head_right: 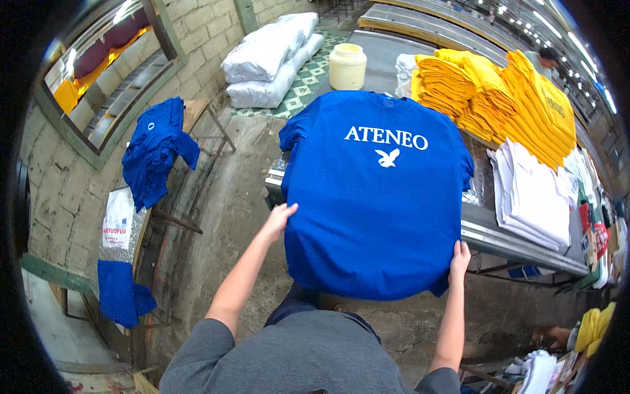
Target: The recorder is operating a heat press machine to print logos onto white and blue t-shirts in a factory setting.
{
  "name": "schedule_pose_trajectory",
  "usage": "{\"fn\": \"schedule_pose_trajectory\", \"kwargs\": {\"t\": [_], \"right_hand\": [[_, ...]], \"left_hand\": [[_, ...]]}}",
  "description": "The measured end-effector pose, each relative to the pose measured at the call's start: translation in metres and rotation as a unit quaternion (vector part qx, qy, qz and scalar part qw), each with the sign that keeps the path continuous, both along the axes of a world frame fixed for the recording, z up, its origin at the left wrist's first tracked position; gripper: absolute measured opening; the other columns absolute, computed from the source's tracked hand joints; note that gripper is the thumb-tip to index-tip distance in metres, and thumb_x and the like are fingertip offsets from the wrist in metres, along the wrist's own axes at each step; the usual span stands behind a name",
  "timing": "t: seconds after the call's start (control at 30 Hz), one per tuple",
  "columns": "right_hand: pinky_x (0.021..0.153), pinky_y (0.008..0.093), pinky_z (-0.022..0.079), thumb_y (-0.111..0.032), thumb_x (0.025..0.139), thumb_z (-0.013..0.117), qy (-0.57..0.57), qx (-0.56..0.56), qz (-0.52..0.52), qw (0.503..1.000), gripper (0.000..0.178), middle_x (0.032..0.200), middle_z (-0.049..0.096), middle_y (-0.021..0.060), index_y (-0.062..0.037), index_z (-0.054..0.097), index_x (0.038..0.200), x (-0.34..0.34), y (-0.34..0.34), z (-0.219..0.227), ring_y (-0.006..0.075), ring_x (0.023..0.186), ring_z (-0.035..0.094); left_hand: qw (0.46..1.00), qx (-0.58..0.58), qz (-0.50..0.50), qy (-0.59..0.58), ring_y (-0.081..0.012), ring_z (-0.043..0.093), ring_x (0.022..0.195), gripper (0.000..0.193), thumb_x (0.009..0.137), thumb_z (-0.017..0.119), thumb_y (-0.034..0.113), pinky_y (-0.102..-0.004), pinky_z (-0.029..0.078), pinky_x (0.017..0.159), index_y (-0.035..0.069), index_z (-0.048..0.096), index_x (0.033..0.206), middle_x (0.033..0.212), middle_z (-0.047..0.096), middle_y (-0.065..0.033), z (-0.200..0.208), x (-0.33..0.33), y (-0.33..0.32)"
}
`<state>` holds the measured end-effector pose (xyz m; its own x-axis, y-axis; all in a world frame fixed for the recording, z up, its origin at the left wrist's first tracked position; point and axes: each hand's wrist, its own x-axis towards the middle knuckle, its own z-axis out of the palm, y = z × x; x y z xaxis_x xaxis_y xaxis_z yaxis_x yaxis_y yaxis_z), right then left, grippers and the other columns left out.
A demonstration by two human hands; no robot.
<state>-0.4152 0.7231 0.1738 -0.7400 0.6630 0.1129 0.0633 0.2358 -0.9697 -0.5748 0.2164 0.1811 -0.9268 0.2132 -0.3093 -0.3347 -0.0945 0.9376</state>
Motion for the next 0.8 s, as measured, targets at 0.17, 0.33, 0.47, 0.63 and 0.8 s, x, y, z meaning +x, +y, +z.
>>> {"fn": "schedule_pose_trajectory", "kwargs": {"t": [0.17,0.33,0.47,0.63,0.8], "right_hand": [[0.068,0.0311,0.042,-0.021,0.094,0.049,-0.064,0.111,-0.059,0.99,0.024,0.069,0.051,0.0025,-0.0001,0.052,0.082,0.005,0.001,-0.026,0.0136,0.072,0.049],[0.074,0.0424,0.044,-0.019,0.09,0.052,-0.366,0.34,-0.153,0.853,0.019,0.088,0.057,0.015,-0.0011,0.054,0.096,0.001,-0.022,-0.009,0.0346,0.087,0.056],[0.082,0.0448,0.041,-0.009,0.084,0.055,-0.279,0.399,-0.179,0.855,0.025,0.103,0.053,0.0205,0.0007,0.051,0.107,-0.044,-0.057,0.017,0.0382,0.098,0.052],[0.088,0.0384,0.042,0.004,0.08,0.051,-0.076,0.432,-0.082,0.895,0.026,0.108,0.053,0.018,0.0027,0.053,0.106,-0.134,-0.147,0.064,0.0331,0.1,0.053],[0.077,0.0334,0.047,0.007,0.081,0.05,-0.056,0.387,-0.003,0.921,0.021,0.111,0.054,0.0146,0.0024,0.056,0.101,-0.182,-0.215,0.097,0.0261,0.093,0.057]], "left_hand": [[0.999,0.025,-0.042,-0.001,-0.0112,0.059,0.089,0.041,0.091,0.056,0.035,-0.0267,0.045,0.082,0.0,0.059,0.112,0.103,0.064,-0.0044,-0.015,-0.005,-0.013],[0.978,-0.202,-0.05,0.032,-0.0121,0.058,0.062,0.033,0.091,0.054,0.031,-0.029,0.048,0.06,0.0,0.061,0.081,0.071,0.064,-0.0069,0.016,-0.029,-0.04],[0.966,-0.211,0.085,0.125,-0.0189,0.062,0.067,0.05,0.092,0.044,0.043,-0.0337,0.047,0.064,0.0,0.06,0.074,0.067,0.063,-0.011,0.019,-0.099,-0.057],[0.94,-0.331,-0.081,0.033,-0.0359,0.058,0.102,0.083,0.088,0.024,0.066,-0.0407,0.042,0.089,-0.006,0.063,0.092,0.096,0.061,-0.0271,0.036,-0.188,-0.019],[0.985,-0.029,-0.082,-0.147,-0.0256,0.021,0.137,0.098,0.08,0.023,0.078,-0.0375,0.018,0.111,0.005,0.018,0.144,0.149,0.023,-0.0121,0.007,-0.236,0.006]]}}
